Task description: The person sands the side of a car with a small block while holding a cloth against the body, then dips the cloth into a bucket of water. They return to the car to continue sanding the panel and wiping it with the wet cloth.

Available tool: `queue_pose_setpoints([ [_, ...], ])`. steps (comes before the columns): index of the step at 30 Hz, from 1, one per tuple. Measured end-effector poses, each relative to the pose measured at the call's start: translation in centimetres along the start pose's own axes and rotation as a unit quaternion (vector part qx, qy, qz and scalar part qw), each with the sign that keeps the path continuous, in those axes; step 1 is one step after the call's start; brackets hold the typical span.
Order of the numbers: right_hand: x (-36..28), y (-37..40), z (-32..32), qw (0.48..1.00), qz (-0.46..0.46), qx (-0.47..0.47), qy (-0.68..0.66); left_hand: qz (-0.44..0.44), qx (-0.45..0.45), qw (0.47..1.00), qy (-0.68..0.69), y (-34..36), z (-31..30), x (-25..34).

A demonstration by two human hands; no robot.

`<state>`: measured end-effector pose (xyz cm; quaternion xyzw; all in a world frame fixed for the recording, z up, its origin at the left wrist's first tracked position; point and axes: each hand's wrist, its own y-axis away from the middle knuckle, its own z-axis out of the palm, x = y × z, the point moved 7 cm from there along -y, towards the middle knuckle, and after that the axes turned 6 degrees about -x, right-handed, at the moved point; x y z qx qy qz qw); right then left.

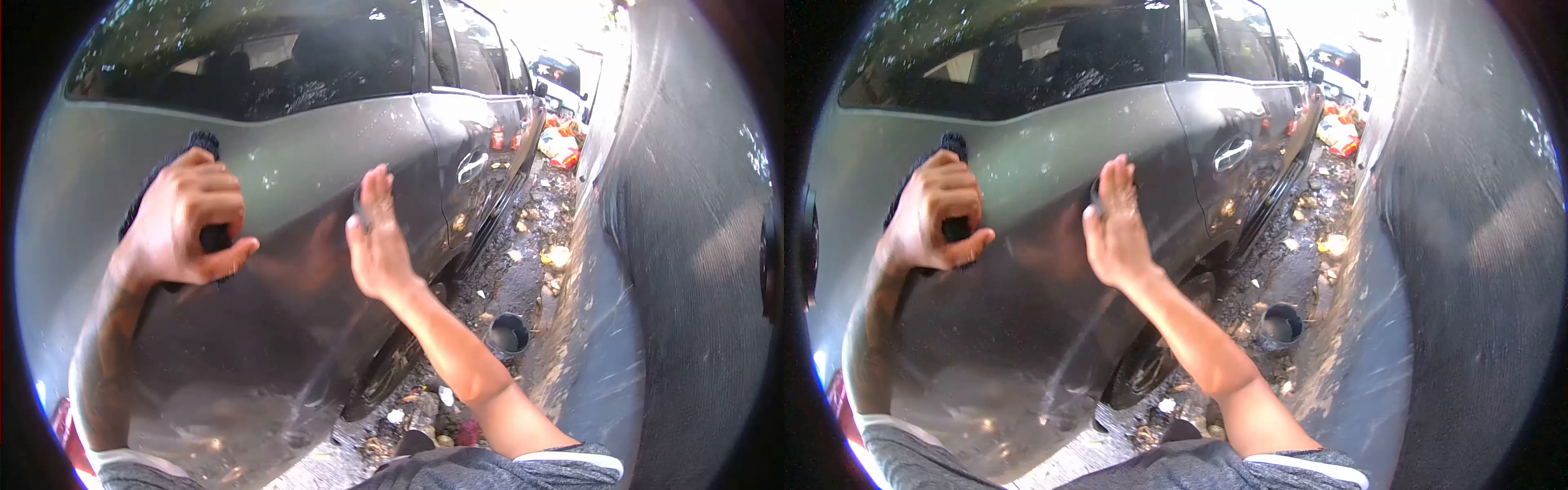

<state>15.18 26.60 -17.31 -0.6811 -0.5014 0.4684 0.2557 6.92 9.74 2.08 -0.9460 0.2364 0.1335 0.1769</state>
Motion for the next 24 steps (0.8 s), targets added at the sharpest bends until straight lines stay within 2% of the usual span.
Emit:
queue_pose_setpoints([
  [1,2.1,-0.8,-0.4,0.999,-0.025,0.014,0.031,0.002,-0.014,1.0,-0.002,0.1,0.2,-0.1],
  [3,7.8,-3.6,-2.1,0.986,0.146,0.034,-0.07,0.001,-0.009,1.0,0.009,0.1,0.2,-0.1],
  [5,5.3,-3.2,-2.3,0.98,0.181,0.011,-0.077,0.008,0.001,1.0,-0.002,0.2,0.0,0.2],
  [7,-0.2,-0.2,-0.6,0.998,-0.006,0.003,-0.063,-0.001,0.003,1.0,0.0,0.2,-0.1,0.0],
  [8,-0.5,0.8,0.0,0.997,0.033,-0.023,-0.068,0.009,0.002,1.0,-0.002,0.2,0.0,0.0],
  [9,0.8,-0.1,-0.8,0.999,-0.004,-0.009,-0.047,0.018,-0.002,1.0,-0.003,0.3,0.2,0.2],
  [11,6.2,-2.6,-2.6,0.978,0.155,0.024,-0.135,0.016,-0.003,1.0,-0.008,0.4,0.2,-0.1],
  [13,7.4,-4.5,-3.7,0.963,0.224,0.018,-0.146,0.033,0.012,0.999,0.007,0.6,0.5,-0.1],
  [15,3.3,-1.9,-1.7,0.981,0.152,-0.009,-0.122,0.031,0.031,0.999,0.011,0.6,0.2,-0.1],
  [16,1.2,-0.5,-0.6,0.996,0.032,-0.012,-0.084,0.033,0.026,0.999,0.007,0.6,0.2,-0.1],
  [17,1.8,-0.3,-0.3,0.998,0.037,-0.014,-0.05,0.036,0.018,0.999,0.007,0.7,0.4,0.0],
  [19,6.0,-2.7,-1.8,0.972,0.198,0.017,-0.129,0.036,0.022,0.999,0.002,0.8,0.6,-0.1],
  [21,9.7,-3.7,-2.2,0.944,0.3,-0.042,-0.132,0.027,0.017,0.999,-0.013,0.8,0.7,-0.2],
  [23,9.7,-3.9,-2.2,0.966,0.229,0.011,-0.118,0.027,0.026,0.999,-0.016,0.9,0.8,-0.2],
  [24,5.3,-2.4,-2.1,0.97,0.208,-0.003,-0.129,0.026,0.023,0.999,-0.012,1.0,0.8,-0.1],
])
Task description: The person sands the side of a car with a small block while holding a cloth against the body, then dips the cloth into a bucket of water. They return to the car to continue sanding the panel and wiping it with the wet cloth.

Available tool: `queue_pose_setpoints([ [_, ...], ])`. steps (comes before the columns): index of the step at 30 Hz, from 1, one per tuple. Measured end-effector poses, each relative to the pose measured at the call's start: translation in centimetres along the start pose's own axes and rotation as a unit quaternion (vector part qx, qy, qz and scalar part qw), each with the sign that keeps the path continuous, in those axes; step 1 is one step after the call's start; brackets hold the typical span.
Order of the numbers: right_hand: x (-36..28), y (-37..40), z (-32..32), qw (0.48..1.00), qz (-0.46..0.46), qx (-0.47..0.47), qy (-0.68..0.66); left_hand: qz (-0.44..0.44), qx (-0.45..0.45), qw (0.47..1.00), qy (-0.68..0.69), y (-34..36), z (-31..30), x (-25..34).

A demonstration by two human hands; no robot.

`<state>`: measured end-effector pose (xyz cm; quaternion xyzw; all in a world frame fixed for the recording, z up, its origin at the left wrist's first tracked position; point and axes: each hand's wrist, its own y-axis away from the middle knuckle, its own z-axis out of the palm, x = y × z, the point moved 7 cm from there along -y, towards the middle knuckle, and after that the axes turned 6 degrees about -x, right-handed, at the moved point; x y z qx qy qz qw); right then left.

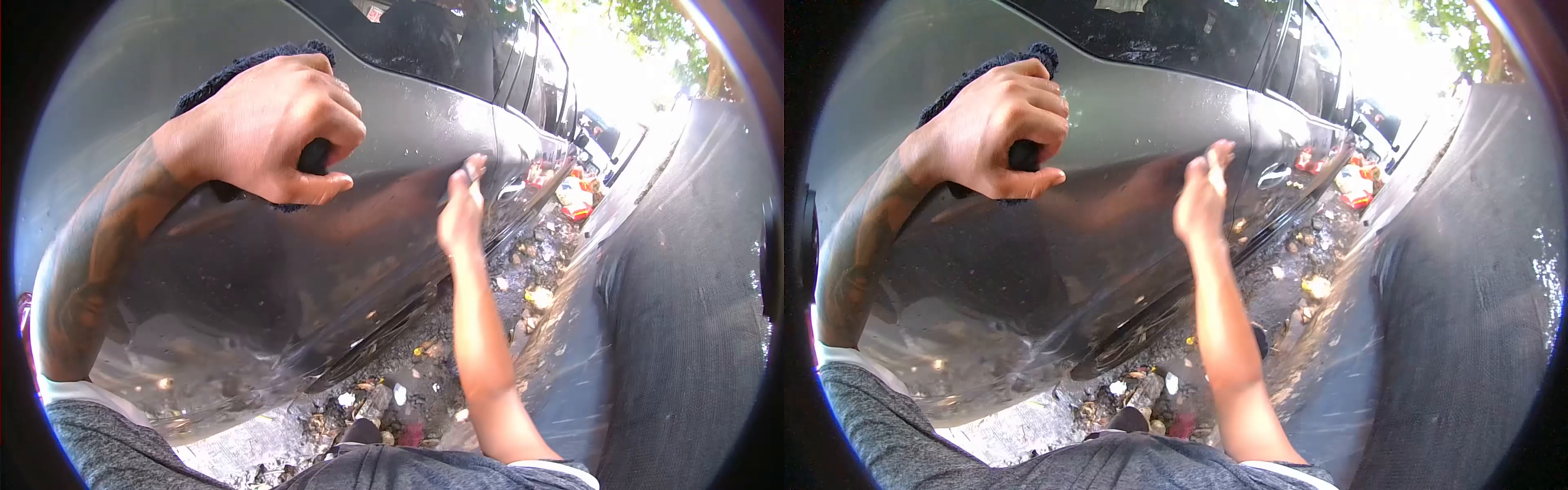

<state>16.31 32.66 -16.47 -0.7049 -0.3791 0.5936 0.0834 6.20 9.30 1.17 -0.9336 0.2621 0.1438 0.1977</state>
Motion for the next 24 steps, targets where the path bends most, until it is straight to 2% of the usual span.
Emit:
queue_pose_setpoints([
  [1,-0.4,1.8,1.1,0.996,-0.085,-0.02,0.034,-0.001,-0.003,1.0,0.003,-0.1,-0.1,0.0],
  [3,1.0,0.1,0.0,0.997,-0.073,-0.012,0.017,0.005,0.007,1.0,0.006,0.0,0.0,-0.1],
  [6,7.3,-4.7,-2.8,0.987,0.125,0.012,-0.099,0.018,0.003,1.0,0.018,-0.3,-0.1,0.0],
  [8,3.8,-2.5,-1.3,0.996,0.007,0.033,-0.079,0.008,-0.002,1.0,0.027,-0.3,-0.2,-0.1],
  [11,4.1,-0.4,-0.1,0.995,-0.091,0.025,0.02,-0.005,-0.005,1.0,0.018,-0.2,-0.2,0.1],
  [13,7.1,-5.0,-2.6,1.0,-0.007,0.02,0.023,0.008,-0.007,1.0,0.023,-0.4,-0.2,0.0],
  [17,5.7,-1.7,-1.6,0.999,0.002,0.025,-0.026,0.011,0.003,1.0,0.025,-0.4,-0.4,0.1],
  [19,6.1,-2.8,-2.4,0.999,0.0,0.023,-0.042,-0.007,-0.013,0.999,0.029,-0.4,-0.1,0.0],
  [21,7.2,-5.9,-3.9,0.998,-0.018,0.008,0.054,0.005,-0.012,0.999,0.03,-0.5,-0.2,0.0],
  [24,8.5,-4.1,-2.4,0.998,-0.038,0.013,0.043,0.012,-0.003,1.0,0.028,-0.6,-0.3,0.2],
])
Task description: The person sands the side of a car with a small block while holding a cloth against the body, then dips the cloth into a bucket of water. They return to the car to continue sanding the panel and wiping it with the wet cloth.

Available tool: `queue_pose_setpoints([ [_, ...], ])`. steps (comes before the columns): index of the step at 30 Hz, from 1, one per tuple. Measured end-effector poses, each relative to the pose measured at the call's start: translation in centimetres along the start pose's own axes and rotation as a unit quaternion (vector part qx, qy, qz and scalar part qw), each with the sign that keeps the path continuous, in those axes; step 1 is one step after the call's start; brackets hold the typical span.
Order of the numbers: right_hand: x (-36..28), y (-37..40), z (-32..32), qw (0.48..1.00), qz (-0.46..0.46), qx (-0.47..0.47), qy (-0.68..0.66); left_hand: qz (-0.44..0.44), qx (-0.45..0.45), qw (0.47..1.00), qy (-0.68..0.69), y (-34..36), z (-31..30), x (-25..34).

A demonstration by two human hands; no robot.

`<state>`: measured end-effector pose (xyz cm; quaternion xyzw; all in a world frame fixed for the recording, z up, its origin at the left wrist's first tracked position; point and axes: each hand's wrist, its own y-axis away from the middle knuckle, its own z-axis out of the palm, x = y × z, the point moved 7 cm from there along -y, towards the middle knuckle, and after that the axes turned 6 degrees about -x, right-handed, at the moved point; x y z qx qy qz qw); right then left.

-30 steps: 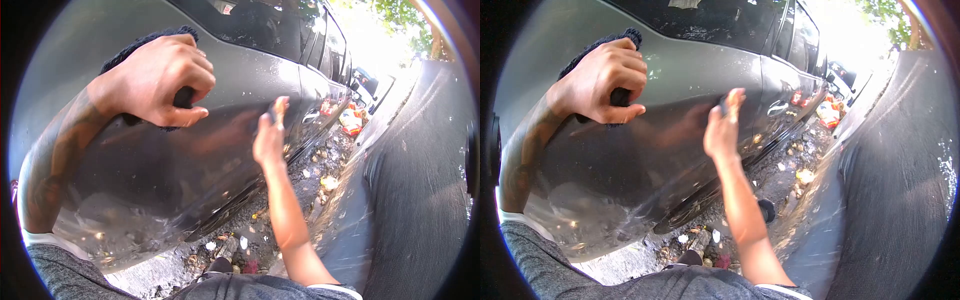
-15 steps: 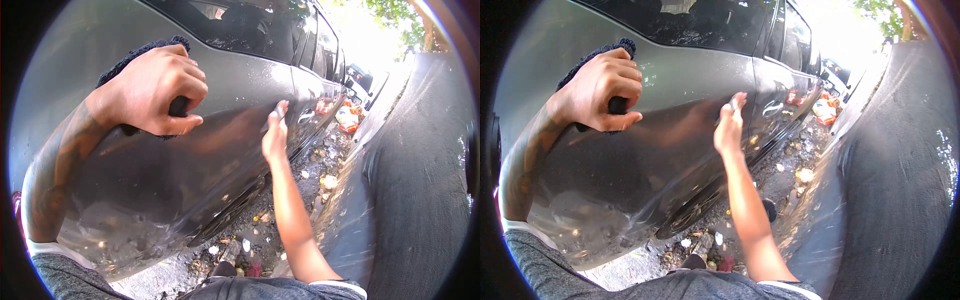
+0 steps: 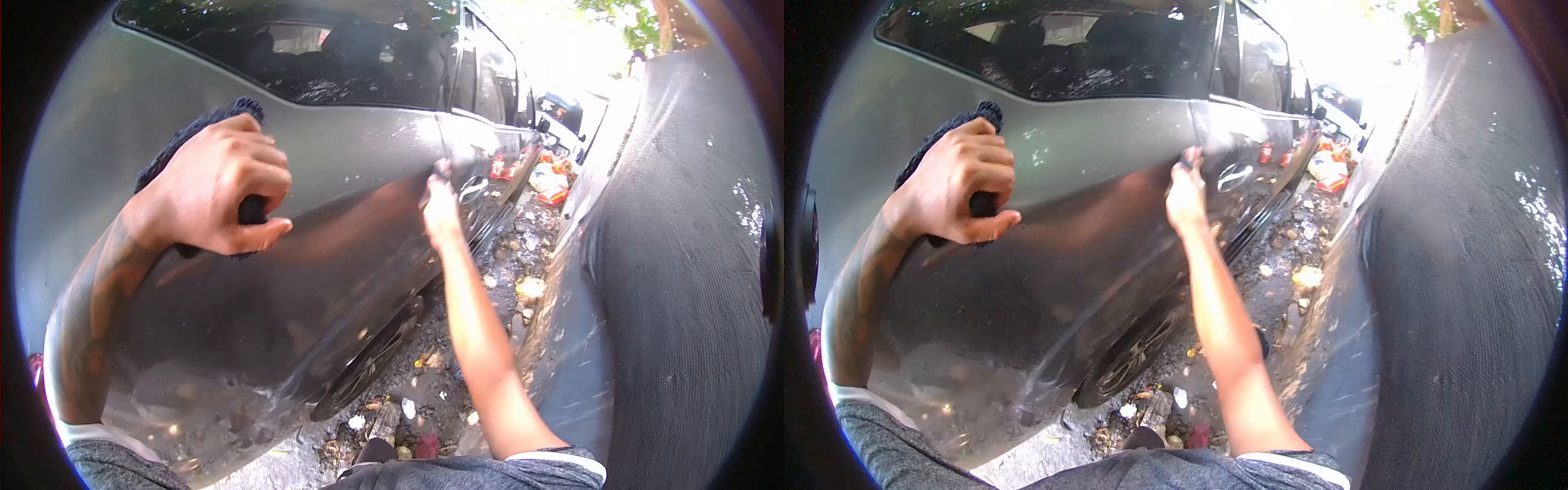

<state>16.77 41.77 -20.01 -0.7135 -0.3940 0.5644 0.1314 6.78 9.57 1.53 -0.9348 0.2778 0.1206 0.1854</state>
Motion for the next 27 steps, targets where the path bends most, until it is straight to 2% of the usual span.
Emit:
queue_pose_setpoints([
  [3,-0.2,0.5,0.5,0.999,-0.046,-0.003,-0.009,-0.009,0.0,1.0,0.011,0.0,0.1,0.2],
  [5,-0.5,-2.3,-1.8,0.998,0.05,-0.026,0.009,-0.032,-0.01,0.999,0.005,-0.1,-0.1,0.1],
  [6,-2.5,-1.3,-3.4,0.971,0.193,-0.063,-0.126,-0.04,-0.011,0.999,0.007,0.0,-0.1,0.0],
  [7,-2.2,-0.5,-3.5,0.971,0.195,-0.057,-0.126,-0.034,-0.011,0.999,0.007,-0.1,-0.1,0.2],
  [8,-1.6,0.9,-2.1,0.955,0.222,-0.101,-0.17,-0.029,-0.011,0.999,0.008,-0.2,-0.2,0.3],
  [10,-2.2,3.5,1.8,0.986,0.077,-0.083,-0.121,-0.029,-0.004,1.0,0.001,-0.2,-0.6,0.2],
  [11,-3.8,5.7,3.5,0.995,-0.092,-0.016,-0.027,-0.027,-0.005,1.0,0.005,-0.2,-0.5,0.2],
  [12,-6.0,6.6,2.7,0.996,-0.081,-0.019,-0.044,-0.026,-0.007,1.0,0.011,-0.1,-0.4,0.2],
  [13,-5.8,5.8,2.4,0.996,-0.077,-0.016,-0.048,-0.024,-0.012,1.0,0.012,-0.1,-0.2,0.3],
  [15,-4.7,2.5,0.9,0.997,-0.03,0.048,-0.06,-0.017,-0.003,1.0,0.011,-0.1,-0.3,0.2],
  [17,-4.8,3.4,2.4,0.993,-0.034,0.072,-0.081,-0.031,-0.014,0.999,0.014,0.0,0.0,0.2],
  [19,-9.4,8.7,5.0,0.984,-0.17,0.047,-0.035,-0.05,-0.021,0.998,0.009,0.1,-0.1,-0.2],
  [20,-10.2,10.8,5.7,0.986,-0.162,0.005,-0.036,-0.042,-0.014,0.999,0.003,0.2,0.0,-0.3],
  [23,-6.8,5.9,2.9,0.992,-0.092,0.019,-0.088,-0.024,-0.008,1.0,-0.001,0.0,0.1,0.0],
  [25,-6.4,3.5,1.5,0.997,-0.039,0.035,-0.054,-0.02,-0.005,1.0,0.003,0.1,-0.1,0.2],
  [27,-9.2,6.9,3.0,0.989,-0.074,0.038,-0.125,-0.034,-0.021,0.999,-0.008,0.1,-0.1,0.1],
])
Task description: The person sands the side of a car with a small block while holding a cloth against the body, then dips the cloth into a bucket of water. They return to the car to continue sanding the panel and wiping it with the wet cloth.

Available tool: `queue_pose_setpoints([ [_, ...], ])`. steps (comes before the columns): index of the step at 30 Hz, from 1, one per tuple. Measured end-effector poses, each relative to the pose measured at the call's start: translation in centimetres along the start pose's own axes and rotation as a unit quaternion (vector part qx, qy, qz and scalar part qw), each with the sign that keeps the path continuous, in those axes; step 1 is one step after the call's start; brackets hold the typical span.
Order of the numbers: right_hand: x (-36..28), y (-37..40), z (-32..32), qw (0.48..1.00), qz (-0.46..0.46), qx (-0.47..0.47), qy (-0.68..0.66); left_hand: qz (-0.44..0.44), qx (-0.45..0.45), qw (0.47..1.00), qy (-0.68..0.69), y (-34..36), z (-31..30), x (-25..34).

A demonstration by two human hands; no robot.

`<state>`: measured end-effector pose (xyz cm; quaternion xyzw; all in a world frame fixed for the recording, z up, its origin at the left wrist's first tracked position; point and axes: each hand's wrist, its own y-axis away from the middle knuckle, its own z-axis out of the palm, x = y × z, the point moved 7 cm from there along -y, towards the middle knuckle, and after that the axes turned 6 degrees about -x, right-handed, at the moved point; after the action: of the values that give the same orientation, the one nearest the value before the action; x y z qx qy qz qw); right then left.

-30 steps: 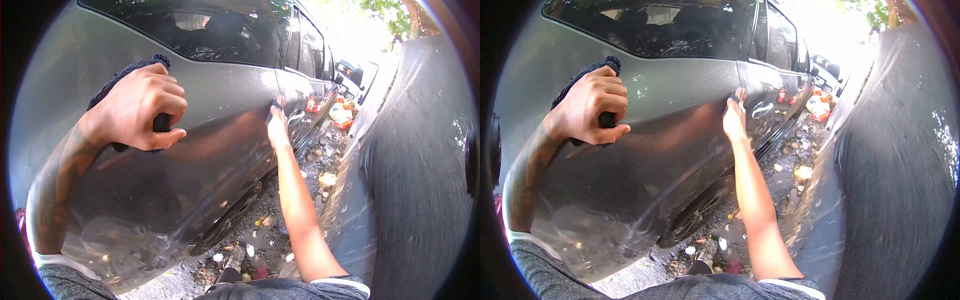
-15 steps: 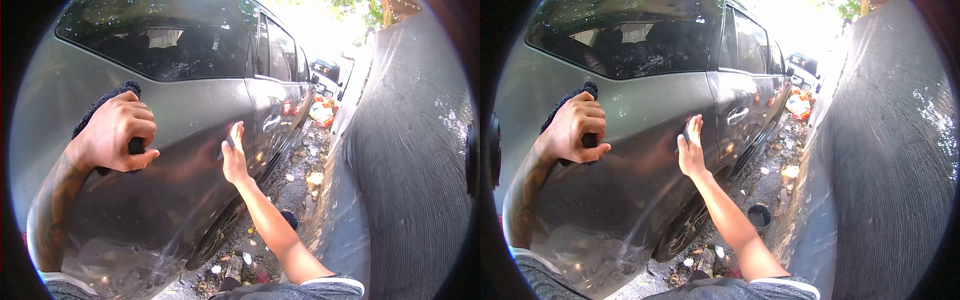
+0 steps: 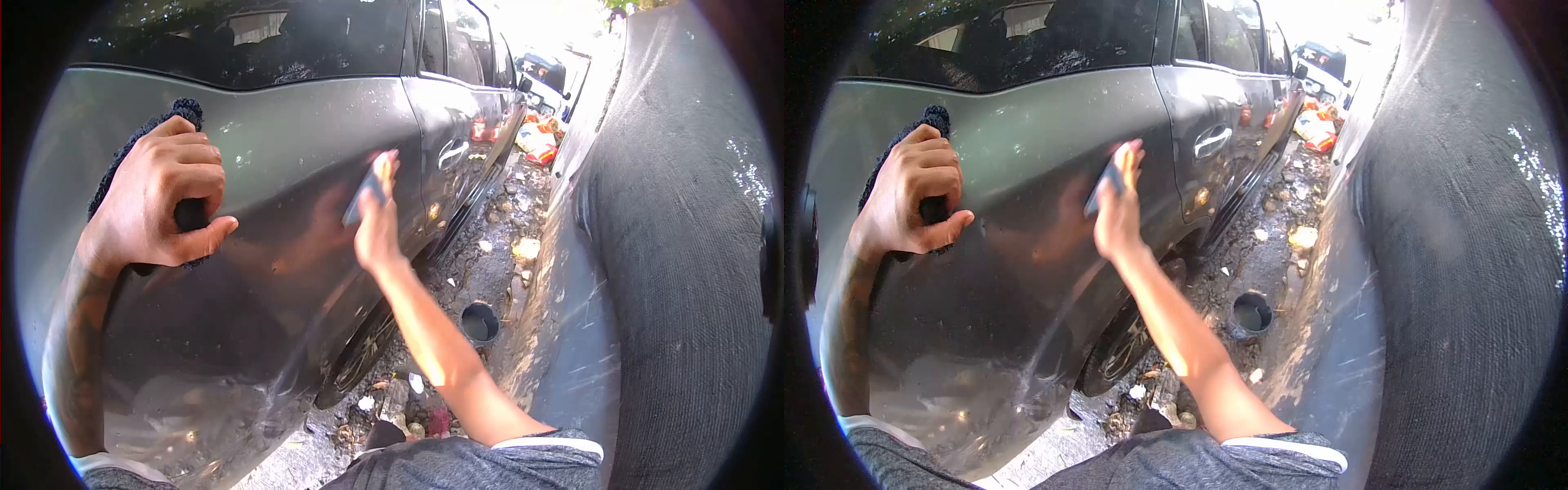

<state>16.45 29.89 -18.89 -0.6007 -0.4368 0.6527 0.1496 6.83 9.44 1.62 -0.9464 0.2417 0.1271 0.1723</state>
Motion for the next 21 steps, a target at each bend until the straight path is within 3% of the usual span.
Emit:
queue_pose_setpoints([
  [1,-0.2,2.9,1.9,0.994,-0.061,-0.048,0.08,-0.001,0.002,1.0,-0.005,0.0,0.0,0.0],
  [2,-0.1,4.8,2.4,0.995,-0.026,-0.073,0.057,-0.003,0.001,1.0,-0.006,0.0,0.1,-0.1],
  [4,0.9,1.6,-0.1,0.999,0.041,-0.03,0.014,0.012,0.02,1.0,0.001,0.0,0.1,0.0],
  [8,4.3,-1.2,-1.7,0.995,0.07,0.043,-0.053,0.023,0.009,1.0,-0.01,0.1,0.2,-0.3],
  [9,2.0,1.4,-0.4,0.996,0.07,0.012,-0.048,0.013,0.002,1.0,-0.006,0.2,0.3,-0.4],
  [10,1.7,4.0,1.3,0.999,0.01,-0.019,0.031,0.002,-0.006,1.0,-0.002,0.3,0.2,-0.5],
  [13,4.2,2.3,-1.5,0.999,0.005,-0.031,0.007,-0.002,0.004,1.0,-0.007,0.1,0.0,-0.7],
  [14,6.4,0.6,-4.2,0.989,0.13,-0.072,-0.005,0.0,0.032,0.999,-0.012,0.3,-0.4,-0.7],
  [16,7.8,0.1,-7.7,0.966,0.191,-0.033,-0.171,-0.027,-0.027,0.998,-0.059,0.8,-0.7,-0.8],
  [17,8.8,1.7,-9.6,0.931,0.245,0.016,-0.269,-0.081,0.045,0.981,-0.169,1.0,-1.7,-0.5],
  [18,12.4,4.1,-11.8,0.921,0.292,0.055,-0.253,-0.137,0.117,0.945,-0.272,1.4,-2.6,-0.3],
  [19,12.3,6.9,-14.6,0.978,0.204,-0.031,-0.04,-0.192,0.105,0.929,-0.298,1.9,-2.2,-0.8],
  [20,14.6,11.7,-16.6,0.963,0.256,-0.068,0.04,-0.247,0.089,0.908,-0.326,2.6,-1.7,-1.3],
  [21,12.2,16.1,-18.5,0.926,0.356,-0.113,0.051,-0.299,0.067,0.884,-0.352,3.2,-1.3,-1.8],
])
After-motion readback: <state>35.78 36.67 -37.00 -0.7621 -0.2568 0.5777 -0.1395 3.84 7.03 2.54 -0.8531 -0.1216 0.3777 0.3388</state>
